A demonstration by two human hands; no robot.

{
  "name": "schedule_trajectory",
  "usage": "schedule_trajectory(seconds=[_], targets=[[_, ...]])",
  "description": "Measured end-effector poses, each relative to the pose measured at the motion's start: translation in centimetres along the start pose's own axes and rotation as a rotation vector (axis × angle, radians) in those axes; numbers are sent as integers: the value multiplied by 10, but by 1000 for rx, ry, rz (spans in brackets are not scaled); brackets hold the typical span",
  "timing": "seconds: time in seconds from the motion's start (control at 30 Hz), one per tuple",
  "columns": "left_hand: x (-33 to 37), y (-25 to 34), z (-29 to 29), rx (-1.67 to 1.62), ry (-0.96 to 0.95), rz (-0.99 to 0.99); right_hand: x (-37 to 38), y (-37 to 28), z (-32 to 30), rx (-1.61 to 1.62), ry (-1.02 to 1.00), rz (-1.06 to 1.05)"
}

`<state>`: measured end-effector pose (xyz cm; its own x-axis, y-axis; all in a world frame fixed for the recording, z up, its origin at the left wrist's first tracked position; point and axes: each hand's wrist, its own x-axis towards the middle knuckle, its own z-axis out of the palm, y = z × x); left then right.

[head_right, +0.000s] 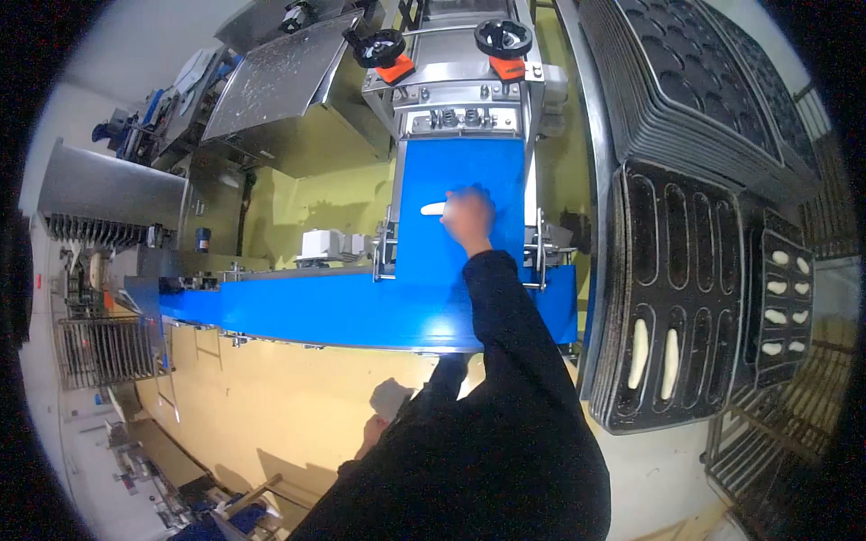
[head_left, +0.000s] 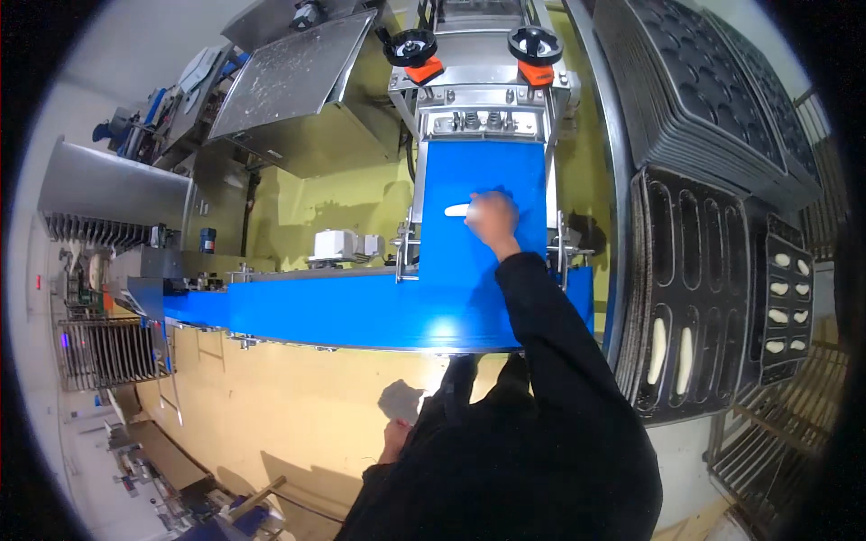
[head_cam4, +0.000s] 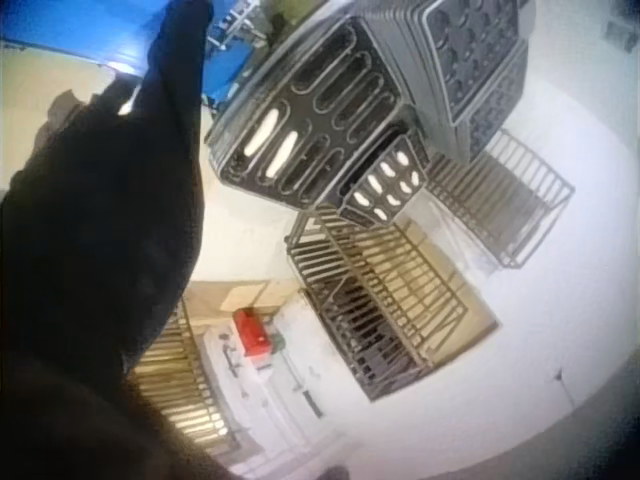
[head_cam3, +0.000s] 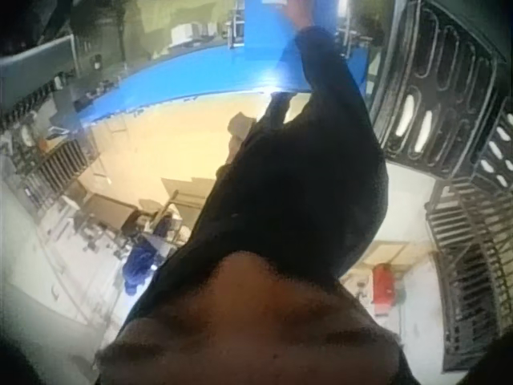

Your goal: The person picks up elongated pieces of dough from a blue conveyor belt and places them into the slots of a black baking tray. The person repeats this process, filling the tray with dough pieces one by one.

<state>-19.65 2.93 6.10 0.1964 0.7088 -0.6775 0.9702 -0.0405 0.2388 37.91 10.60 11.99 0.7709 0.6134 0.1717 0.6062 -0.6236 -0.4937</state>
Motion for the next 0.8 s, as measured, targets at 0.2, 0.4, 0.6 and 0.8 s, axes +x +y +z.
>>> schedule_trajectory(seconds=[0.2,0.4,0.6,0.8], targets=[[36,-27,13,-146,-72,110,-26,-2,1,955,-26,152],[134,14,25,91,-116,386,-151,31,-181,2154,11,425],[170,99,32,190,-244,475,-267,120,-377,1292,860,473],[168,118,58,69,-273,697,-312,211,-426,-152,804,493]])
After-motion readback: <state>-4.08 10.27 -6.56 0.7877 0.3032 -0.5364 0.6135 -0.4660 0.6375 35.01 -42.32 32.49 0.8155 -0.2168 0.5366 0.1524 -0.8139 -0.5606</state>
